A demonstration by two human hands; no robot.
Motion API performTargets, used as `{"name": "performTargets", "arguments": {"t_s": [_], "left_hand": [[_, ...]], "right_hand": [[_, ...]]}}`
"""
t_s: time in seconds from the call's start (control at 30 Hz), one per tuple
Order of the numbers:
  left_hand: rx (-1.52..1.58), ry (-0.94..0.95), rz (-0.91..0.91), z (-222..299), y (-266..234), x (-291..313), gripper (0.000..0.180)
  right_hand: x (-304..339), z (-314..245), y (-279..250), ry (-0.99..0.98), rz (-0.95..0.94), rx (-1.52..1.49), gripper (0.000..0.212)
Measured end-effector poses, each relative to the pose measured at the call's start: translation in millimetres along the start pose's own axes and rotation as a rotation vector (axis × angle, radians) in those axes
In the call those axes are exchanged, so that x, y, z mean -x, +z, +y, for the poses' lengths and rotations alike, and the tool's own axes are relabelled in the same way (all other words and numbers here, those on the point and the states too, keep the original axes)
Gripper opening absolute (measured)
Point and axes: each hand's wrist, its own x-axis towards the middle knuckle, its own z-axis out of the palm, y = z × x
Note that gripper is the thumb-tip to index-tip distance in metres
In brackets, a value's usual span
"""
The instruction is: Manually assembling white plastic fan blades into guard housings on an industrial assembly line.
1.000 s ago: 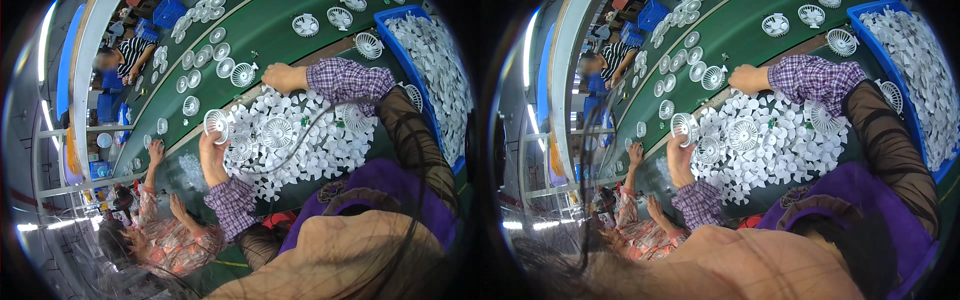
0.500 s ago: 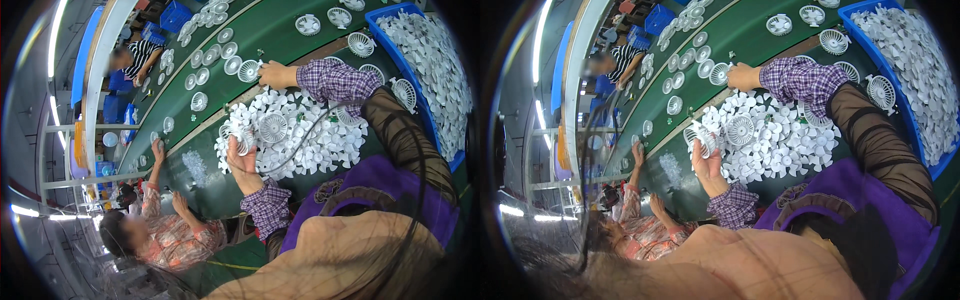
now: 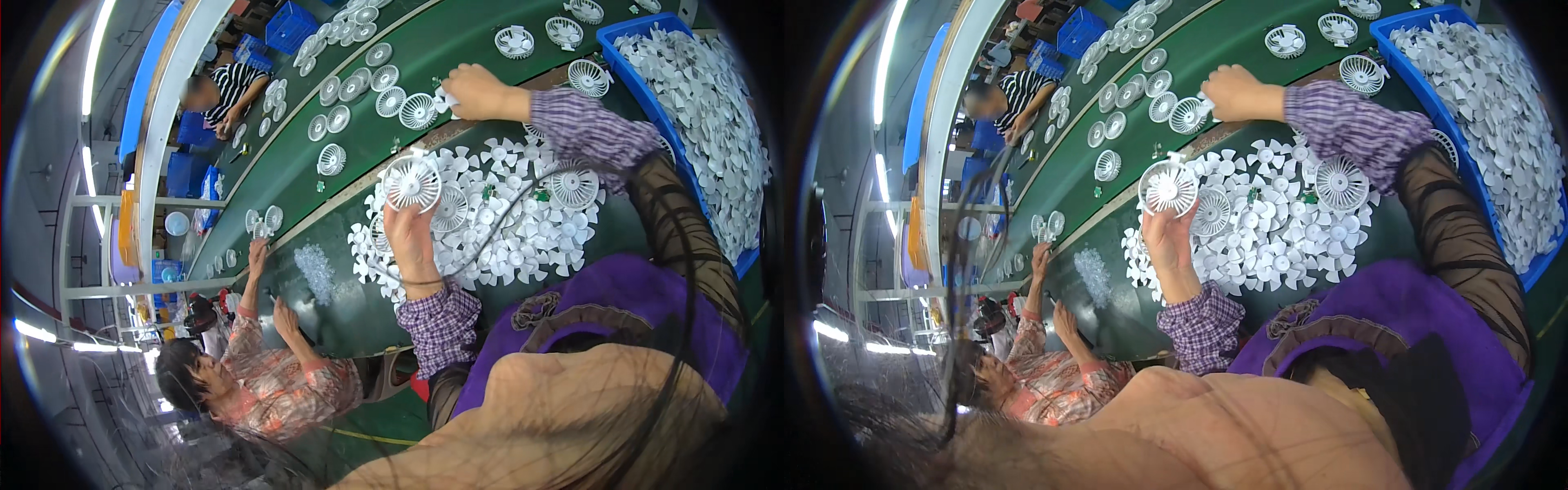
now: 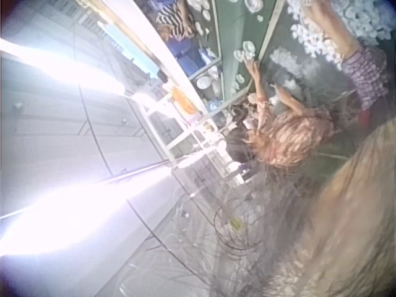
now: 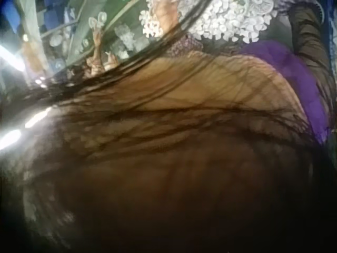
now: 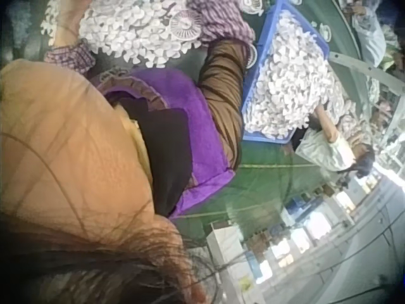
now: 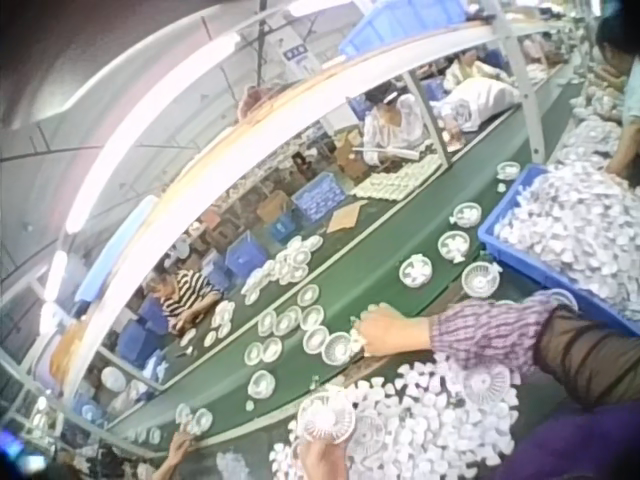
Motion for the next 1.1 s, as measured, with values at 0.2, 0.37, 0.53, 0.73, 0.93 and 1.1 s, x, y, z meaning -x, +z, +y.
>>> {"name": "performTargets", "arguments": {"t_s": [0.2, 0.37, 0.53, 0.73, 0.93, 1.1], "left_hand": [[-0.140, 0.023, -0.061, -19.6, 29.8, -5.3, 0.049], [-0.189, 0.024, -0.106, -35.0, 40.1, -7.1, 0.046], [-0.397, 0.126, -0.058, -38.3, 48.1, -10.6, 0.038], [-0.605, 0.162, -0.101, -36.7, 40.2, -3.4, 0.039], [-0.909, 0.315, -0.167, -39.2, 37.6, -0.5, 0.041], [-0.908, 0.063, -0.230, -28.8, 35.2, -26.4, 0.044]], "right_hand": [[72.0, -62.1, -51.6, -0.467, 0.196, -0.305, 0.038], [87.7, -71.8, -43.5, -0.455, 0.236, -0.296, 0.037], [93.8, -64.3, -38.3, -0.437, 0.215, -0.349, 0.041], [87.2, -55.7, -72.1, -0.408, 0.240, -0.338, 0.052], [83.5, -43.5, -60.1, -0.396, -0.127, -0.484, 0.045], [73.6, -28.4, -39.5, -0.331, -0.152, -0.463, 0.039]]}}
